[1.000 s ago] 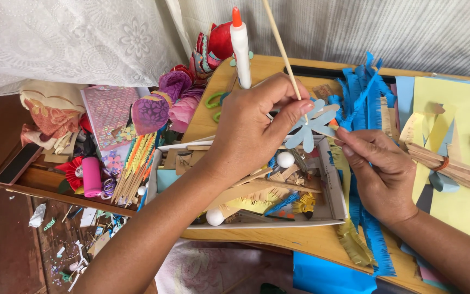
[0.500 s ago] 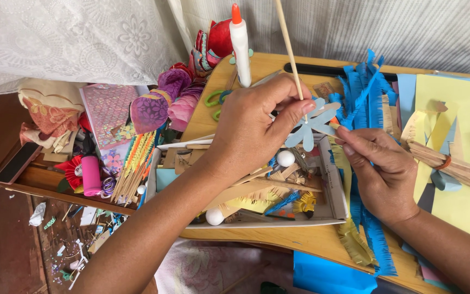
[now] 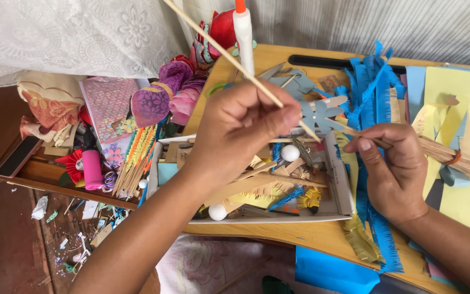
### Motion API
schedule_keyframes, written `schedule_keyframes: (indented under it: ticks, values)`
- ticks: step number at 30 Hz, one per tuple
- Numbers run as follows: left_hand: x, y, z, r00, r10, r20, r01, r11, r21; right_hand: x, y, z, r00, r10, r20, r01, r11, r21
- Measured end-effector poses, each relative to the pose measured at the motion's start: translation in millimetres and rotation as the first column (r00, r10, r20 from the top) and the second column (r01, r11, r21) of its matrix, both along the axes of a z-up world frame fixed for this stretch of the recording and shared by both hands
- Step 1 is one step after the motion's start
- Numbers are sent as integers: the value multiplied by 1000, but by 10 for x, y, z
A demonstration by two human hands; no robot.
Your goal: Assembling paper flowers onto wooden sticks using glue and organizing craft materials into a box.
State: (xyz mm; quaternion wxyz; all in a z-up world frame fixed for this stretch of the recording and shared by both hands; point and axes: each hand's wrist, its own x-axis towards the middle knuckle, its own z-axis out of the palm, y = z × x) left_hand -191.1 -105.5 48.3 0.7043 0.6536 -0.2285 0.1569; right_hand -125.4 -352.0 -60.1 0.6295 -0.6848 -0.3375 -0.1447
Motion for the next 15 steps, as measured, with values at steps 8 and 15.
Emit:
schedule_keyframes:
  ticks: [8,15]
  values:
    - [-276,52,-246,962,-118,-246,172,963,208,-48,-32,178,968,-6,251,87,945,-314]
    - [-463,139,-335,963,-125,-237,219,876,430,-28,27,195,878,246,411,48,808,-587]
